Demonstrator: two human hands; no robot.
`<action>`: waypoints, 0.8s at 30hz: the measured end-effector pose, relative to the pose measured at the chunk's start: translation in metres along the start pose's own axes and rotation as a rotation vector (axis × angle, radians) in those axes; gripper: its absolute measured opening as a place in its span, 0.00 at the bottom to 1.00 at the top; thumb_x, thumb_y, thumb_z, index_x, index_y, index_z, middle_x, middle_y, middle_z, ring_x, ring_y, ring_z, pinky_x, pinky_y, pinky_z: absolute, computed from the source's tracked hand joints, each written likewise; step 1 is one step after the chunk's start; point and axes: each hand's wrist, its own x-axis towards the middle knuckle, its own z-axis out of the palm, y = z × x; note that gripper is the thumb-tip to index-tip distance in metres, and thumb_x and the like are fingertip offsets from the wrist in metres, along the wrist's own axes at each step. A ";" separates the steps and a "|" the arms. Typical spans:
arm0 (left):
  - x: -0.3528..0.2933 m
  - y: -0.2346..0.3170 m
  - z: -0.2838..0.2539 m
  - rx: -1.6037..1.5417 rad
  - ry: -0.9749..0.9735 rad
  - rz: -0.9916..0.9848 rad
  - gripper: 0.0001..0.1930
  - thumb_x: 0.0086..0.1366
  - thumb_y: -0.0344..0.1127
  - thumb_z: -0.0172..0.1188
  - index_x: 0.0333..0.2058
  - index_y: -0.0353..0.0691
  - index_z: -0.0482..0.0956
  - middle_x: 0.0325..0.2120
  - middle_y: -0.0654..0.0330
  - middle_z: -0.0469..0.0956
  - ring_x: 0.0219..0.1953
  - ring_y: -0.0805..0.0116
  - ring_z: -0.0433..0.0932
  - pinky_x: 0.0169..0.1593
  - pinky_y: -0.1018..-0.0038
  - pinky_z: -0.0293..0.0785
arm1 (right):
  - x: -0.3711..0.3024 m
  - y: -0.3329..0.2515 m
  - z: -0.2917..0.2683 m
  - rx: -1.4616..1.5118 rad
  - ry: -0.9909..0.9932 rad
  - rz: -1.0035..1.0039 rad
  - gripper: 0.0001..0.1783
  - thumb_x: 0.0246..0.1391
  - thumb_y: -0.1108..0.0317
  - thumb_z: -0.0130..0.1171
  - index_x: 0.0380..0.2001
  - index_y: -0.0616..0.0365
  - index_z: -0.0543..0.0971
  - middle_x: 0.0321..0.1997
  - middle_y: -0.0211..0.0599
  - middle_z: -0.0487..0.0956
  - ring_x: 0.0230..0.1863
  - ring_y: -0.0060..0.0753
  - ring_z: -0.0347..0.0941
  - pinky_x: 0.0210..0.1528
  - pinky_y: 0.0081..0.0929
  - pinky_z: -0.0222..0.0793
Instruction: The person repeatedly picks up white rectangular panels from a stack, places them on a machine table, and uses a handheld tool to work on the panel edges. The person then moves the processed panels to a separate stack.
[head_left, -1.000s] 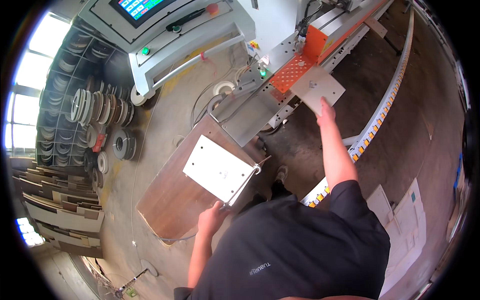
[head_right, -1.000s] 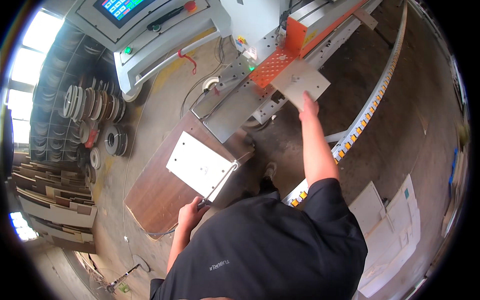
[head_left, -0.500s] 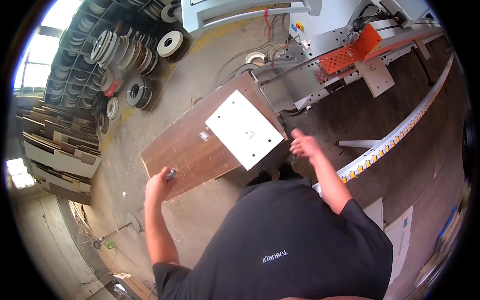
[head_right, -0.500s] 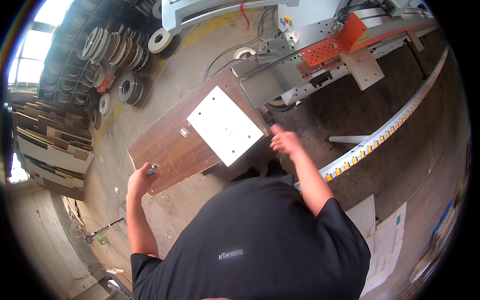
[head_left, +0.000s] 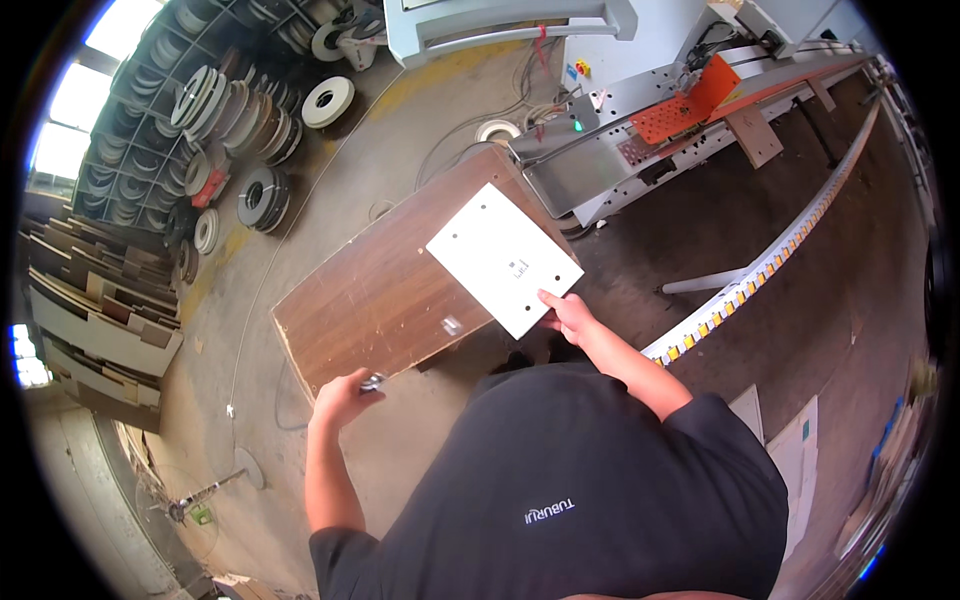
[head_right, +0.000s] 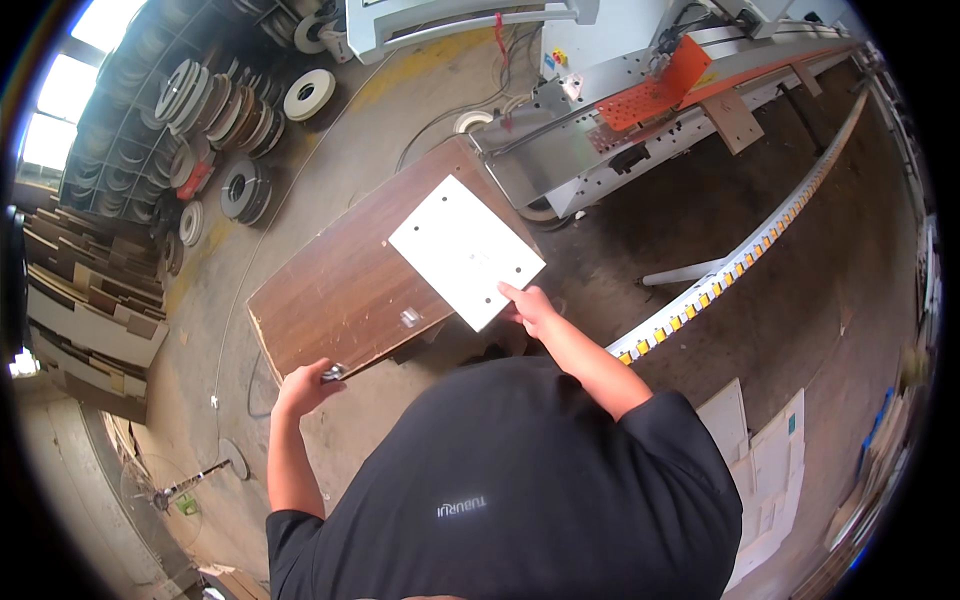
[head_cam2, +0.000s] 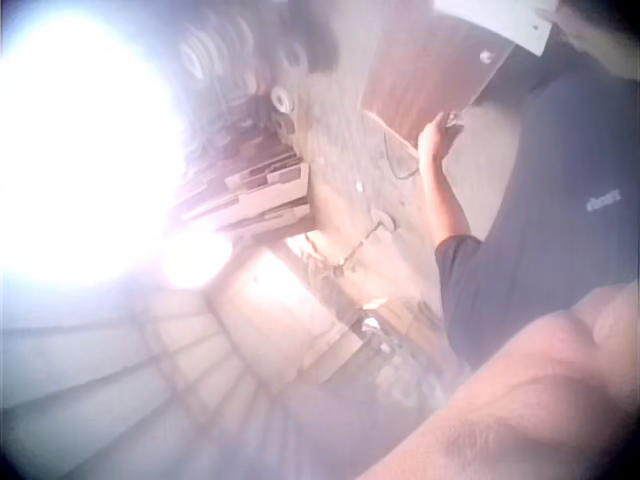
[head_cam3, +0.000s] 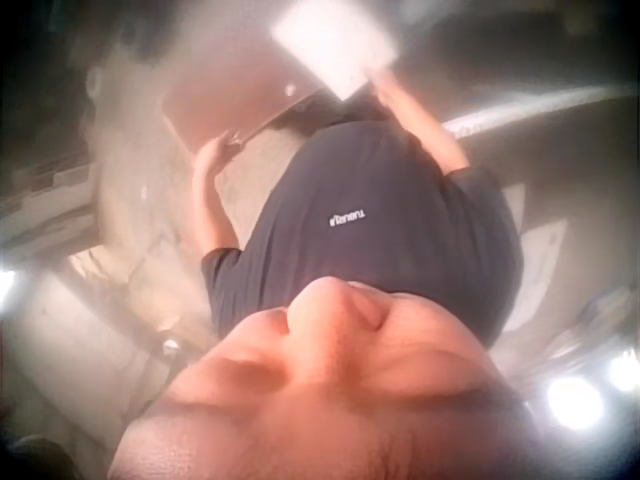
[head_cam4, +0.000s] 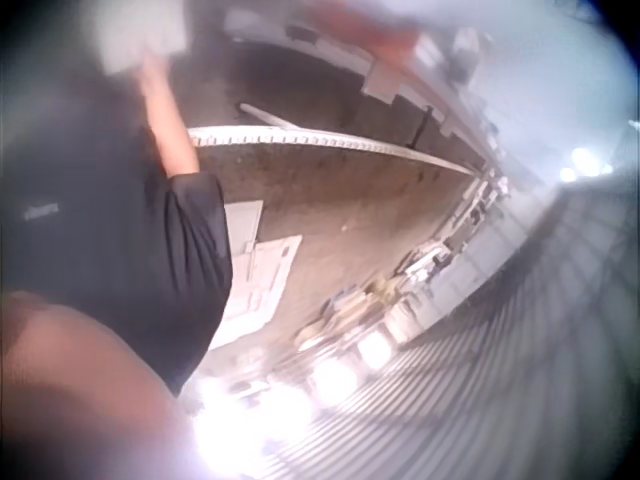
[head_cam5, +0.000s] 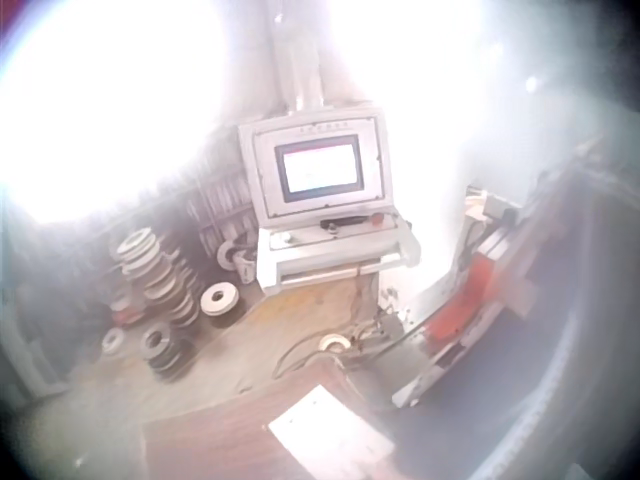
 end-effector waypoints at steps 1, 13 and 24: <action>0.010 -0.020 0.015 -0.155 0.129 -0.052 0.20 0.61 0.47 0.73 0.46 0.45 0.80 0.33 0.52 0.84 0.36 0.52 0.83 0.41 0.61 0.78 | -0.005 0.002 -0.006 0.054 0.016 0.007 0.24 0.65 0.57 0.66 0.59 0.57 0.76 0.53 0.39 0.83 0.51 0.38 0.82 0.54 0.44 0.79; 0.033 0.002 0.125 -0.670 -0.482 0.126 0.11 0.70 0.37 0.69 0.43 0.41 0.77 0.23 0.68 0.76 0.22 0.79 0.73 0.25 0.76 0.70 | -0.078 -0.007 -0.028 0.285 -0.130 -0.104 0.30 0.62 0.60 0.69 0.63 0.60 0.74 0.61 0.40 0.80 0.61 0.41 0.77 0.65 0.44 0.73; 0.065 -0.112 -0.029 0.323 0.470 0.073 0.16 0.63 0.34 0.69 0.49 0.52 0.81 0.37 0.63 0.84 0.37 0.57 0.82 0.39 0.59 0.76 | -0.061 -0.044 -0.090 0.383 0.134 -0.360 0.28 0.60 0.60 0.72 0.59 0.59 0.76 0.56 0.37 0.82 0.56 0.35 0.79 0.58 0.37 0.77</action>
